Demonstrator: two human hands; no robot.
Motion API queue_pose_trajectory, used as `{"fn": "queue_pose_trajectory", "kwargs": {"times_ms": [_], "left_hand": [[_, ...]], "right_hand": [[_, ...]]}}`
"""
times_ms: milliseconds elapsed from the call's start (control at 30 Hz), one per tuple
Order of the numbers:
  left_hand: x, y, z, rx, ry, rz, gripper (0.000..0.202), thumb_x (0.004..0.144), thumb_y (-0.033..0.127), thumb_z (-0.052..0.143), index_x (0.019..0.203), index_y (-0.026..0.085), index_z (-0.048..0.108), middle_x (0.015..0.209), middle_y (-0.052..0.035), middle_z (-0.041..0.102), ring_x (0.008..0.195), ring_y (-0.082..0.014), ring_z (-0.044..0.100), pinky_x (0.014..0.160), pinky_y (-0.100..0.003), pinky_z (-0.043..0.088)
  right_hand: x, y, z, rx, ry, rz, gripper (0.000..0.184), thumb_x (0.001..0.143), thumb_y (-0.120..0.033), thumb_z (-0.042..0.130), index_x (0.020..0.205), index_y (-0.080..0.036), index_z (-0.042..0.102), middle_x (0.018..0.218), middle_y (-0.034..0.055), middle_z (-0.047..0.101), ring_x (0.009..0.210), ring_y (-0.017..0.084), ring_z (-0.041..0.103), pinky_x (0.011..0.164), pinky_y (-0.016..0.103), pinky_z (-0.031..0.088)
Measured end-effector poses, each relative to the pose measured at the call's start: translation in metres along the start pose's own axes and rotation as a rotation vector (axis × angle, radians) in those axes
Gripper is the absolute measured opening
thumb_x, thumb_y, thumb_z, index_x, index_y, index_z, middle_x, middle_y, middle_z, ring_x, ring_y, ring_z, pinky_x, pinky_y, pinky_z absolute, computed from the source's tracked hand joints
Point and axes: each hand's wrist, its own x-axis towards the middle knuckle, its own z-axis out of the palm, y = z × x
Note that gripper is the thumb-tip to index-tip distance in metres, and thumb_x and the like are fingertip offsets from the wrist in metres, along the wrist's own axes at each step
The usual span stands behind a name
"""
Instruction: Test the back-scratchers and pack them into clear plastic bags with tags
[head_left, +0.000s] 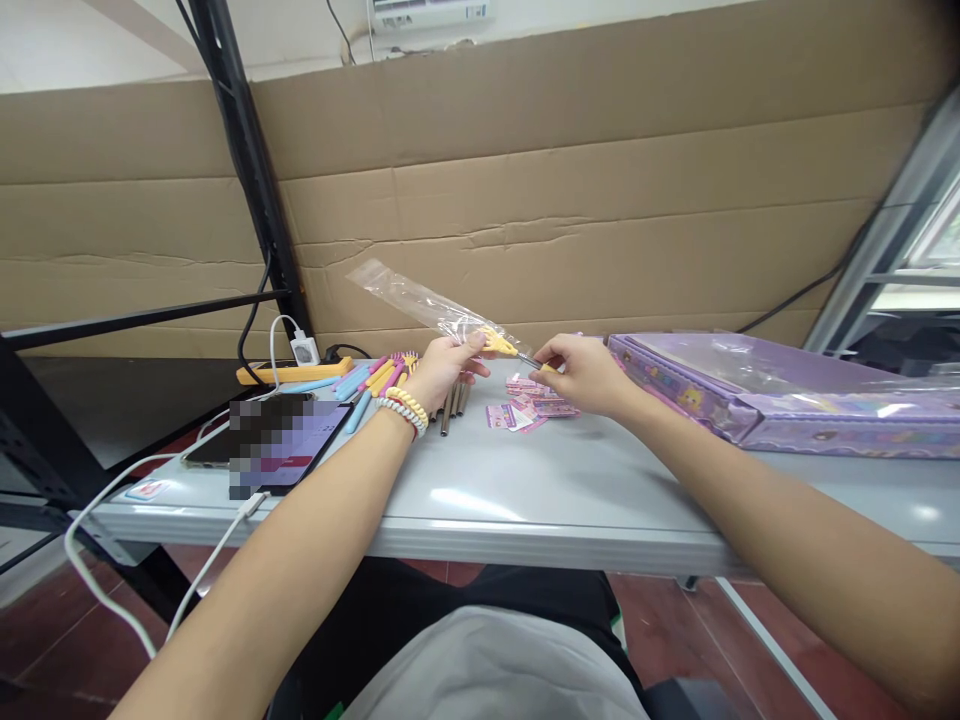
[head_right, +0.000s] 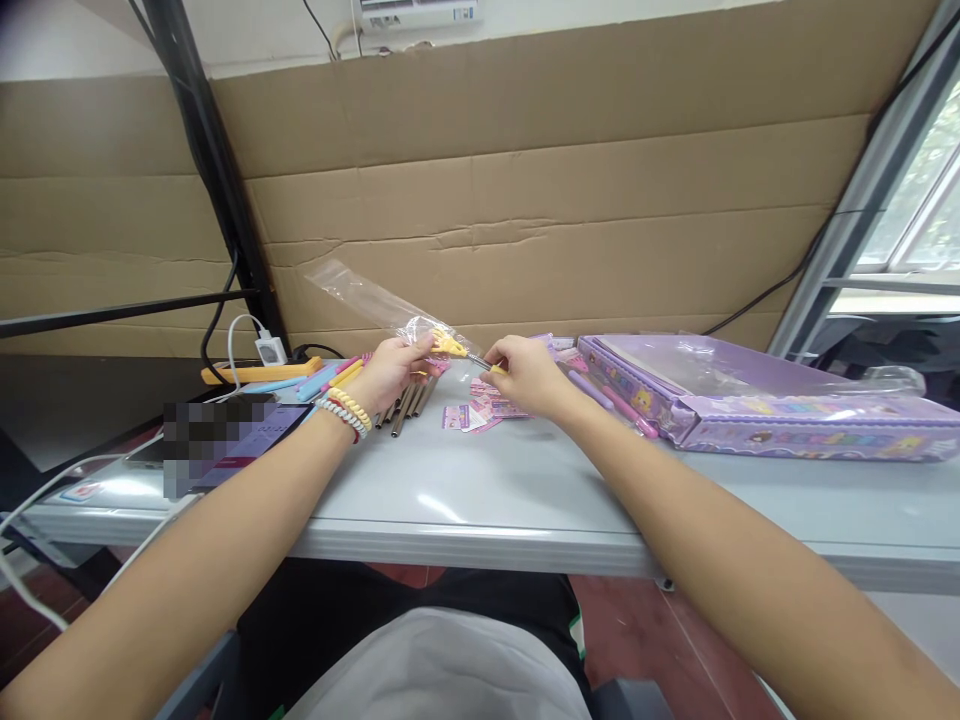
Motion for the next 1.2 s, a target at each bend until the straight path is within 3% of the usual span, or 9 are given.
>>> {"fn": "queue_pose_trajectory", "kwargs": {"times_ms": [133, 300, 500, 767, 900, 1033, 1133, 1200], "left_hand": [[0.000, -0.001, -0.001, 0.013, -0.071, 0.011, 0.037, 0.071, 0.044, 0.069, 0.086, 0.011, 0.065, 0.087, -0.0095, 0.067, 0.060, -0.0101, 0.059, 0.051, -0.022, 0.039], [-0.003, -0.001, 0.002, 0.024, -0.069, 0.002, 0.033, 0.071, 0.043, 0.069, 0.083, 0.012, 0.064, 0.088, -0.0084, 0.066, 0.061, -0.0105, 0.059, 0.053, -0.021, 0.038], [-0.006, 0.001, 0.006, 0.027, -0.040, -0.022, 0.029, 0.070, 0.040, 0.070, 0.081, 0.015, 0.063, 0.089, -0.0075, 0.068, 0.061, -0.0110, 0.060, 0.054, -0.023, 0.039], [-0.005, 0.000, 0.009, -0.012, -0.007, 0.062, 0.022, 0.067, 0.033, 0.070, 0.074, 0.014, 0.063, 0.073, -0.0044, 0.066, 0.060, -0.0107, 0.059, 0.056, -0.023, 0.041], [-0.001, 0.001, 0.009, -0.077, 0.078, 0.128, 0.019, 0.065, 0.028, 0.069, 0.071, 0.014, 0.058, 0.066, -0.0016, 0.061, 0.054, -0.0089, 0.054, 0.051, -0.022, 0.039], [0.001, 0.007, 0.004, -0.159, 0.244, 0.150, 0.017, 0.065, 0.025, 0.066, 0.069, 0.015, 0.053, 0.062, 0.0018, 0.055, 0.049, -0.0071, 0.051, 0.047, -0.021, 0.037], [0.002, 0.010, -0.001, -0.190, 0.339, 0.152, 0.016, 0.066, 0.025, 0.065, 0.069, 0.015, 0.052, 0.062, 0.0023, 0.055, 0.047, -0.0064, 0.050, 0.044, -0.020, 0.035], [0.003, 0.009, -0.003, -0.188, 0.337, 0.137, 0.018, 0.066, 0.027, 0.066, 0.070, 0.015, 0.053, 0.064, 0.0014, 0.057, 0.047, -0.0064, 0.050, 0.043, -0.020, 0.035]], "right_hand": [[0.000, 0.000, 0.002, -0.007, 0.008, 0.003, 0.011, 0.068, -0.025, 0.066, 0.073, -0.016, 0.061, 0.071, 0.0029, 0.059, 0.063, 0.014, 0.052, 0.060, 0.025, 0.038], [-0.002, -0.005, 0.005, 0.052, -0.033, 0.019, 0.013, 0.071, -0.027, 0.064, 0.077, -0.016, 0.059, 0.063, 0.0008, 0.058, 0.057, 0.013, 0.052, 0.056, 0.024, 0.037], [-0.007, -0.017, 0.008, 0.156, -0.054, 0.005, 0.037, 0.072, -0.025, 0.064, 0.106, -0.017, 0.052, 0.067, -0.0010, 0.061, 0.055, 0.013, 0.055, 0.057, 0.023, 0.040], [-0.011, -0.025, 0.014, 0.155, -0.094, -0.101, 0.046, 0.078, -0.022, 0.059, 0.120, -0.016, 0.042, 0.068, -0.0014, 0.060, 0.054, 0.012, 0.052, 0.056, 0.022, 0.038], [-0.011, -0.026, 0.011, 0.116, -0.168, -0.093, 0.061, 0.076, -0.015, 0.059, 0.132, -0.016, 0.033, 0.072, -0.0018, 0.062, 0.057, 0.013, 0.053, 0.058, 0.022, 0.037], [-0.011, -0.022, 0.003, 0.096, -0.303, -0.035, 0.068, 0.075, -0.012, 0.059, 0.136, -0.017, 0.029, 0.071, -0.0026, 0.063, 0.059, 0.013, 0.056, 0.057, 0.021, 0.036], [-0.011, -0.017, 0.000, 0.110, -0.336, -0.029, 0.056, 0.076, -0.016, 0.059, 0.128, -0.017, 0.038, 0.071, -0.0020, 0.063, 0.058, 0.013, 0.056, 0.054, 0.021, 0.035], [-0.010, -0.014, -0.001, 0.109, -0.318, -0.049, 0.041, 0.078, -0.020, 0.057, 0.117, -0.016, 0.045, 0.068, -0.0021, 0.062, 0.054, 0.013, 0.054, 0.051, 0.021, 0.034]]}}
